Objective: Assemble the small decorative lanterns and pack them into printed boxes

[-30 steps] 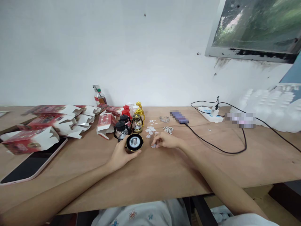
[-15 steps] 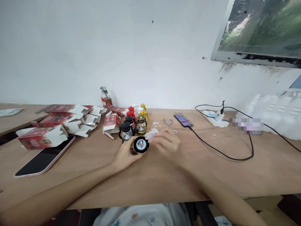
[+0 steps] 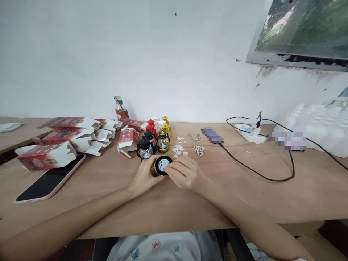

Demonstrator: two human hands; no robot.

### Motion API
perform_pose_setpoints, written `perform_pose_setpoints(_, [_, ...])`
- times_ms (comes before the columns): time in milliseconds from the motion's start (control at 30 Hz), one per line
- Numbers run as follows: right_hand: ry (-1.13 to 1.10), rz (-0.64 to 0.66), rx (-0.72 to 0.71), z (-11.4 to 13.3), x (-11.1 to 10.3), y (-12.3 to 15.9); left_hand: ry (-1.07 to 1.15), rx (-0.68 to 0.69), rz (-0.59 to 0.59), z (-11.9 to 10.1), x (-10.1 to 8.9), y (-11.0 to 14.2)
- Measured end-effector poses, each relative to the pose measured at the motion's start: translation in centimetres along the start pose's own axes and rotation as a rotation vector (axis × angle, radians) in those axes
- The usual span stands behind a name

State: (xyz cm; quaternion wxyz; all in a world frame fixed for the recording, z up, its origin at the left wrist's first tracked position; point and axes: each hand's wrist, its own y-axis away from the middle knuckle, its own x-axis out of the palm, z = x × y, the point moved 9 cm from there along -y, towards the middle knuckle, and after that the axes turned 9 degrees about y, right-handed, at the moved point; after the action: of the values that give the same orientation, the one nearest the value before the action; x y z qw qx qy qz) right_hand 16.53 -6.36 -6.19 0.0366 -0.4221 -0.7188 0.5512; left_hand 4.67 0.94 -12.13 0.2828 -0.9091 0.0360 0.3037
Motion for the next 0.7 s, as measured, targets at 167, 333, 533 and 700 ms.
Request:
perform_pose_setpoints(167, [-0.038,-0.009,0.003,0.1,0.0,-0.1,-0.004,0.034,0.009,-0.1,0.2,0.1])
perform_pose_setpoints(333, [-0.093,-0.007,0.029,0.0,-0.1,-0.2,-0.024,0.056,0.011,-0.1,0.3,0.2])
perform_pose_setpoints(533, [-0.513,0.119,0.585,-3.6,2.0,1.3,-0.028,0.057,0.065,-0.6,0.5,0.5])
perform_pose_setpoints(700, [-1.06,0.234,1.078,-4.0,6.2,4.5,-0.058,0.087,0.136,-0.9,1.0,0.7])
